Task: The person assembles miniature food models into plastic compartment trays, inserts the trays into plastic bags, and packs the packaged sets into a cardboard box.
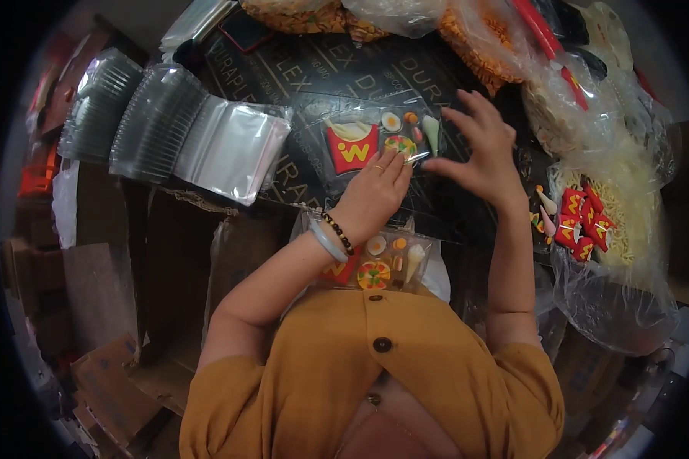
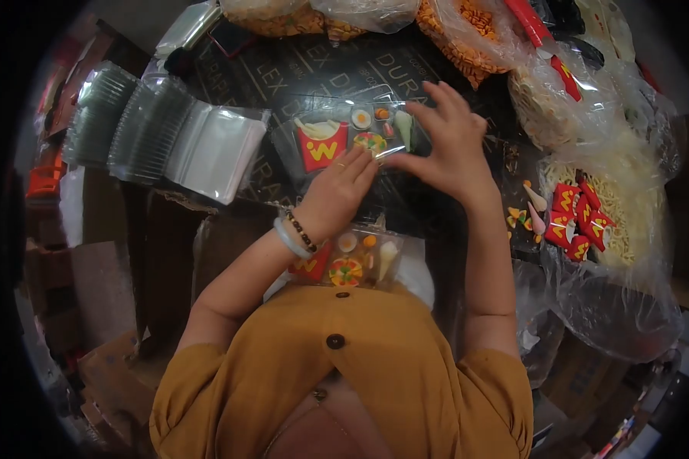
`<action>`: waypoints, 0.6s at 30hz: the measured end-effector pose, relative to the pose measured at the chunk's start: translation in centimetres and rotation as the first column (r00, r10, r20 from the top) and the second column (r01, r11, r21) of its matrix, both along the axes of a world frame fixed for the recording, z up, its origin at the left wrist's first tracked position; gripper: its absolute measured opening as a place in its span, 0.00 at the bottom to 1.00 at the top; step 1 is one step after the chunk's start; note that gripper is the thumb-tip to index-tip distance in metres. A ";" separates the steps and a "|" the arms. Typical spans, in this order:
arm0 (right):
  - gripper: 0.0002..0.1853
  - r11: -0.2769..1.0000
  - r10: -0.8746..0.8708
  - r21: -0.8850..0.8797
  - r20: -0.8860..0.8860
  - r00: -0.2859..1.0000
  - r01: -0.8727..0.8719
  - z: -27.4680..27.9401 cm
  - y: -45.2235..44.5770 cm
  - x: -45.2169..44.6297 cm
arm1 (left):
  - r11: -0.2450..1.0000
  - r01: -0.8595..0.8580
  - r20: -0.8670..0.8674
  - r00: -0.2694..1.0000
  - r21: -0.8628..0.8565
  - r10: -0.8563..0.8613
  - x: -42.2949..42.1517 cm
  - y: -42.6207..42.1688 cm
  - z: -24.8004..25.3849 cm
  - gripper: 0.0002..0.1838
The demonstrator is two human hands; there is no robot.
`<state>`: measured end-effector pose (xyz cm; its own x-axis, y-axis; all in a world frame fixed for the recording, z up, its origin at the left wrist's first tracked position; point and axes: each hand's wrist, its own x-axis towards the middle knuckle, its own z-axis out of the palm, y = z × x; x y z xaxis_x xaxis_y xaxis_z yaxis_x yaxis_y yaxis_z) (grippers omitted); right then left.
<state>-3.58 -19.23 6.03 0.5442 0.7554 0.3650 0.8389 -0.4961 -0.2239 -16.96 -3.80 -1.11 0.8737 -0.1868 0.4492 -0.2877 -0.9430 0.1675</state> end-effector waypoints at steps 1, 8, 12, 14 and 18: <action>0.51 0.986 0.114 -0.110 -0.102 0.988 -0.125 -0.5 0.3 -0.1 | 1.000 0.009 -0.007 1.000 -0.030 -0.009 -0.1 -0.1 0.1 0.17; 0.66 0.860 0.272 -0.381 -0.223 0.936 -0.341 -2.1 4.5 0.8 | 0.923 -0.372 -0.057 0.928 -0.096 0.368 -2.8 3.0 1.0 0.26; 0.68 0.843 0.307 -0.397 -0.198 0.931 -0.363 -2.2 5.5 2.4 | 0.823 -0.494 -0.094 0.867 -0.280 0.489 -2.2 4.5 -0.1 0.29; 0.68 0.821 0.257 -0.463 -0.223 0.941 -0.334 -1.9 5.3 3.2 | 0.832 -0.457 -0.233 0.887 -0.313 0.399 -1.1 5.2 -0.7 0.31; 0.68 0.828 0.188 -0.479 -0.253 0.949 -0.292 -2.0 2.9 3.9 | 0.859 -0.411 -0.221 0.908 -0.304 0.356 0.6 5.3 -1.0 0.33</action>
